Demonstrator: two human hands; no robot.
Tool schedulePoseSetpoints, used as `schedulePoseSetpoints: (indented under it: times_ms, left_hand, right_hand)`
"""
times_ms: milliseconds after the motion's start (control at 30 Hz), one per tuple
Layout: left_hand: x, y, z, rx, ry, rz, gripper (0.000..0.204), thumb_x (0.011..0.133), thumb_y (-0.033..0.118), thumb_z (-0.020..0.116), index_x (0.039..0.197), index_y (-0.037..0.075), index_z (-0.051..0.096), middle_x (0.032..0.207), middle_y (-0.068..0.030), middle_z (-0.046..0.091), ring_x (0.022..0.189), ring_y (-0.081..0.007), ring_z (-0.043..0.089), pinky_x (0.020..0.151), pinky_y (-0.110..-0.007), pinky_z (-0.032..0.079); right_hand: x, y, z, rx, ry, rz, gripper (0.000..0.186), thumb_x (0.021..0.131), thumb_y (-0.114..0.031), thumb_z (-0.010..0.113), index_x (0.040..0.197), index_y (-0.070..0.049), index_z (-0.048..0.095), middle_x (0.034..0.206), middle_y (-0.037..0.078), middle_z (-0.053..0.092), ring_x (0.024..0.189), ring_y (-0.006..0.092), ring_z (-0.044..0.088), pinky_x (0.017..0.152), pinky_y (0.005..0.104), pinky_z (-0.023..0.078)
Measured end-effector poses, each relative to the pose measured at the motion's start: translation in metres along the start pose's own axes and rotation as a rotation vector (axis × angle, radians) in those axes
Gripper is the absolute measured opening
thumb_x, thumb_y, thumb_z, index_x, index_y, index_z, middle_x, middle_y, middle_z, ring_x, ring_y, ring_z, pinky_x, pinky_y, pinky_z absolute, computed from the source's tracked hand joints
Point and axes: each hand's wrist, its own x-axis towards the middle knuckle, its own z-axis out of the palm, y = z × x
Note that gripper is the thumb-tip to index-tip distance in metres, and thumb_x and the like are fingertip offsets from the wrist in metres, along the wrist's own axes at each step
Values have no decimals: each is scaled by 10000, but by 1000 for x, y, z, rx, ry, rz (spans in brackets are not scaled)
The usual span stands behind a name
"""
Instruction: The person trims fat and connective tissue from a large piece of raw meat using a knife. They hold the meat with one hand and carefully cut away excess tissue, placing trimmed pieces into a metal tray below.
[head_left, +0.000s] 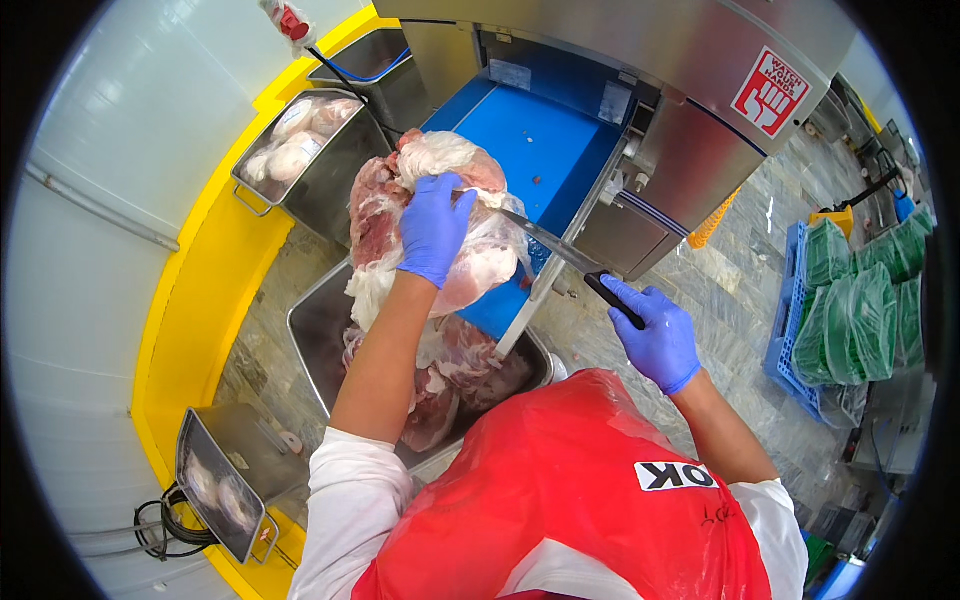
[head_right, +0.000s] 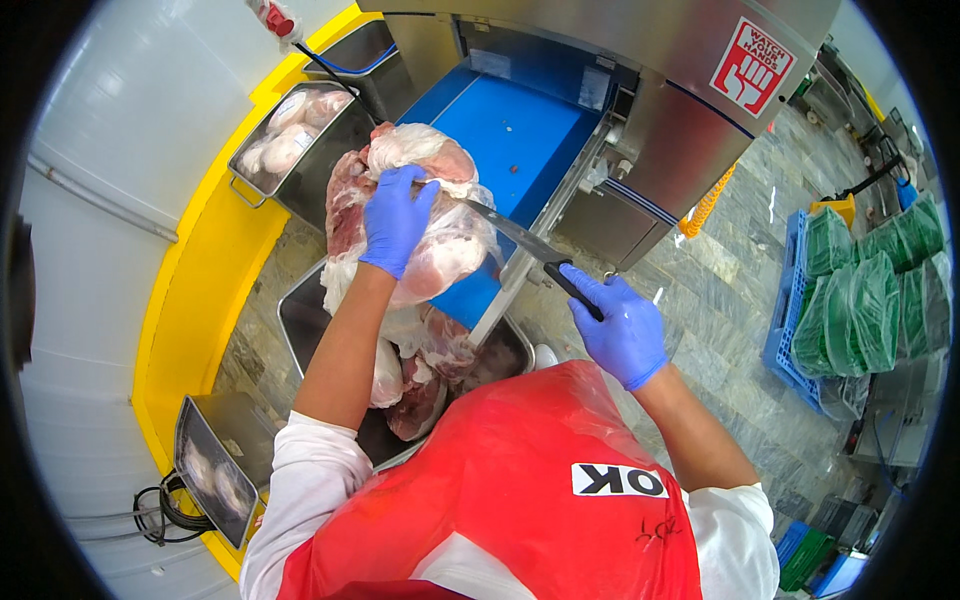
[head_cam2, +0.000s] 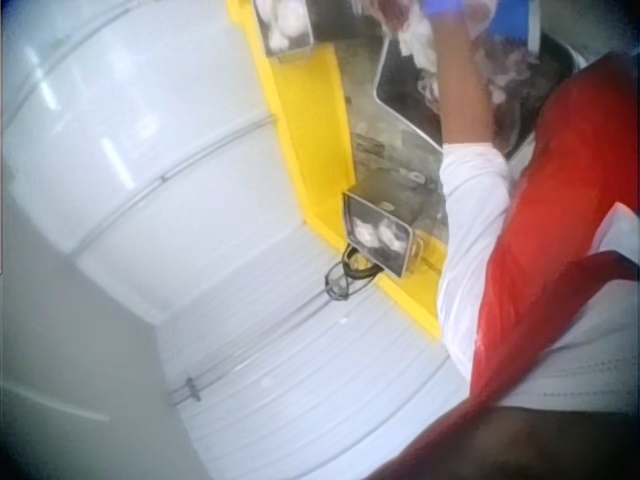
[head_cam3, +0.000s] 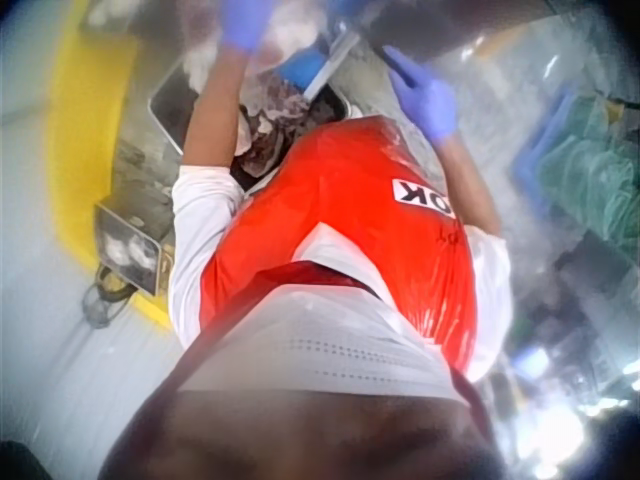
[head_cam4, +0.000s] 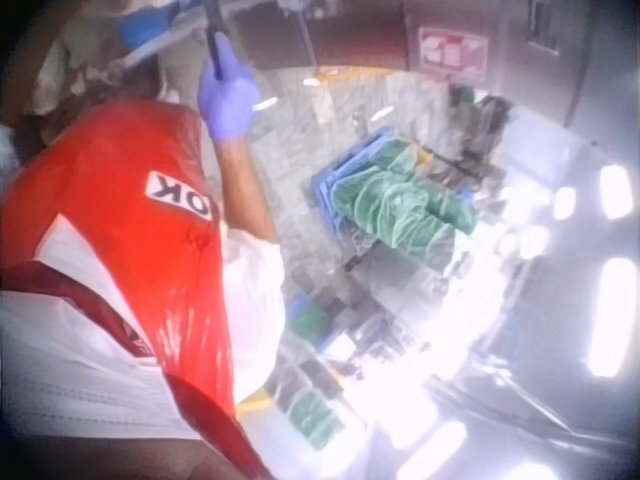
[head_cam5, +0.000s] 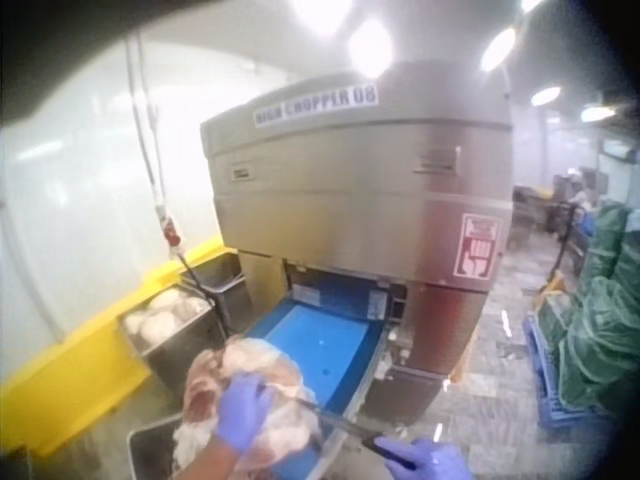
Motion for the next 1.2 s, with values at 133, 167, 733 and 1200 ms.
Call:
schedulePoseSetpoints:
  times_ms: [133, 167, 733, 1200]
  left_hand:
    - [29, -34, -11, -134, 198, -148, 412, 1017, 410, 789, 1176, 38, 714, 1161, -159, 766, 1080, -328, 744, 912, -473, 591]
    - [44, -53, -16, -1, 273, -193, 488, 1013, 467, 773, 1245, 42, 713, 1220, -218, 749, 1117, -375, 735, 947, -492, 584]
    - [107, -213, -20, -304, -220, -510, 630, 986, 563, 788, 1298, 16, 785, 1133, -113, 819, 1028, -176, 739, 958, -343, 573]
    - [105, -209, -20, -155, -219, -459, 637, 985, 605, 745, 1341, 79, 777, 1178, -172, 824, 1086, -281, 780, 998, -397, 567]
  right_hand:
    - [12, 7, 3, -75, 34, -71, 449, 968, -237, 793, 1412, -300, 769, 848, 149, 671, 711, 350, 699, 634, 471, 570]
    - [17, 6, -1, -101, 25, -91, 446, 966, -239, 792, 1408, -302, 771, 846, 146, 672, 707, 350, 699, 629, 470, 571]
    - [196, -52, -113, -382, -476, -367, 357, 980, -222, 718, 1325, -196, 807, 856, 191, 742, 804, 406, 737, 709, 522, 583]
    - [63, 55, 26, 156, -208, -52, 532, 1001, -241, 794, 1518, -320, 697, 798, 166, 688, 667, 359, 708, 640, 460, 589]
